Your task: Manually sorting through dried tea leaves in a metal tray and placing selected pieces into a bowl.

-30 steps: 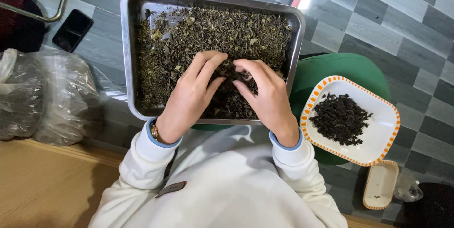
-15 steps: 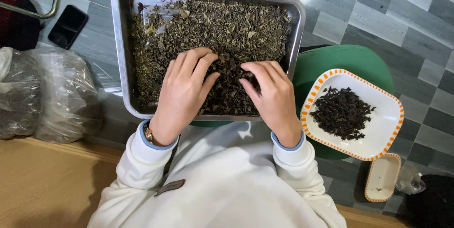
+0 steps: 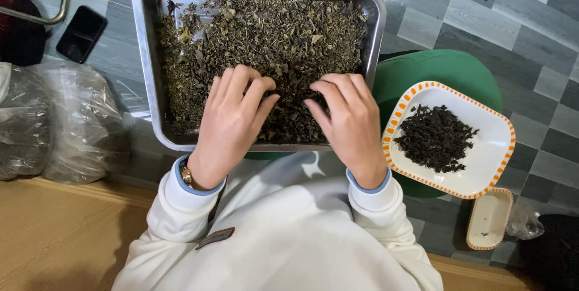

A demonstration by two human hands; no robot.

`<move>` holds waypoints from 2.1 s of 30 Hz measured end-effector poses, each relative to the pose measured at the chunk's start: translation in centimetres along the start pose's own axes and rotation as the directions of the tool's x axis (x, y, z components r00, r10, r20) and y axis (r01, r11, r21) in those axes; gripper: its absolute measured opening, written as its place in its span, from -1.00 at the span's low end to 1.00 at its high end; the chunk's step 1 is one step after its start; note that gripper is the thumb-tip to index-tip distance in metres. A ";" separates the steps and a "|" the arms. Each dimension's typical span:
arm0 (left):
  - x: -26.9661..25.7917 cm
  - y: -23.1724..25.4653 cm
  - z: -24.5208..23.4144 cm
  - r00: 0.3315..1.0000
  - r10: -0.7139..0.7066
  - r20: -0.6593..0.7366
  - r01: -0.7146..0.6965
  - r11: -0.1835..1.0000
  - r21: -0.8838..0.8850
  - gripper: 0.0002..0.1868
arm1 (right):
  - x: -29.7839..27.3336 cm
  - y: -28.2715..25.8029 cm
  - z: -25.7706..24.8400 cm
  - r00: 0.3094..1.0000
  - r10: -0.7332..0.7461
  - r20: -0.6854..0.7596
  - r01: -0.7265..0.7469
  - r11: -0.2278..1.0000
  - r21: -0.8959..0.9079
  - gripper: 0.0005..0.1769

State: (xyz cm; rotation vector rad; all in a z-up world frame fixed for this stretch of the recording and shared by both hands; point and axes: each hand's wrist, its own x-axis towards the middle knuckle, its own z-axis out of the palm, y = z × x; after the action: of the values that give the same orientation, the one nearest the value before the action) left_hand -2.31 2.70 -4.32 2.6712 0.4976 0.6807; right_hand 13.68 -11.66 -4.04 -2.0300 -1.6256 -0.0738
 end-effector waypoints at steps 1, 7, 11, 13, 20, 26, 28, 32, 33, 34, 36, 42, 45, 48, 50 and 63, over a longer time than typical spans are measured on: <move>0.0 0.1 -0.2 1.000 0.002 0.001 -0.002 1.000 -0.001 -0.83 | 0.1 -0.2 0.2 1.000 0.002 -0.001 -0.002 1.000 -0.001 -0.82; 0.2 0.7 0.2 0.995 0.024 0.095 -0.017 0.997 -0.073 -0.85 | 0.1 -0.2 1.3 1.000 -0.018 0.022 0.018 1.000 -0.007 -0.76; 0.8 1.3 0.5 0.994 0.079 0.070 -0.081 0.996 0.029 -0.84 | -0.2 -0.1 1.1 1.000 -0.013 0.004 0.014 0.999 -0.044 -0.76; 0.8 1.5 0.8 0.994 0.089 0.062 -0.093 0.994 0.063 -0.86 | -0.3 -0.1 0.7 1.000 -0.011 0.000 0.011 0.999 -0.040 -0.75; 1.0 2.1 1.1 0.992 0.112 0.063 -0.119 0.986 0.112 -0.91 | -2.0 0.5 -1.0 0.999 0.025 0.032 -0.024 0.999 -0.030 -0.83; 1.2 2.4 1.1 0.990 0.121 0.065 -0.131 0.976 0.176 -0.90 | -1.5 0.1 0.0 1.000 -0.003 0.002 0.003 0.997 -0.080 -0.83; 1.1 2.3 1.2 0.990 0.122 0.067 -0.133 0.970 0.203 -0.93 | -1.3 0.0 0.4 1.000 -0.004 -0.005 0.003 0.995 -0.104 -0.81; 0.9 2.0 1.4 0.990 0.117 0.076 -0.133 0.957 0.259 -0.92 | -1.4 0.0 1.0 1.000 0.010 -0.004 -0.010 0.994 -0.110 -0.79; 0.9 2.0 1.5 0.990 0.115 0.078 -0.132 0.957 0.260 -0.92 | -1.4 0.0 1.1 1.000 0.011 -0.009 -0.012 0.993 -0.121 -0.81; 0.9 2.0 1.3 0.990 0.116 0.078 -0.132 0.956 0.261 -0.92 | -1.3 -0.1 1.1 1.000 0.011 -0.010 -0.013 0.993 -0.121 -0.81; 0.9 2.0 1.2 0.990 0.116 0.085 -0.134 0.959 0.250 -0.92 | -1.3 -0.2 1.1 1.000 0.019 -0.004 -0.019 0.992 -0.123 -0.81; 0.7 2.0 1.3 0.991 0.103 0.086 -0.117 0.977 0.176 -0.91 | -1.2 -0.2 1.0 1.000 0.031 -0.001 -0.031 0.997 -0.072 -0.84; 0.9 2.1 1.4 0.991 0.119 0.059 -0.128 0.971 0.200 -0.90 | -1.2 -0.2 1.3 0.999 0.028 -0.031 -0.030 0.997 -0.075 -0.86; 0.9 1.9 1.6 0.991 0.122 0.051 -0.130 0.973 0.189 -0.90 | -1.4 0.0 1.4 0.999 0.035 -0.039 -0.037 0.997 -0.062 -0.87; 1.0 1.9 1.6 0.992 0.123 0.043 -0.128 0.975 0.179 -0.90 | -1.4 0.0 1.3 0.998 0.039 -0.046 -0.041 0.998 -0.048 -0.87; 1.2 1.7 2.1 0.990 0.143 -0.014 -0.141 0.984 0.112 -0.91 | -2.0 0.8 0.5 0.992 0.076 -0.101 -0.073 0.997 0.036 -0.90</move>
State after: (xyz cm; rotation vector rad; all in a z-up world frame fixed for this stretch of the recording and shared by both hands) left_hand 0.18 1.16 -4.91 2.8272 0.3625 0.7438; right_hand 13.76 -13.31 -5.46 -2.0262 -1.4783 -0.1226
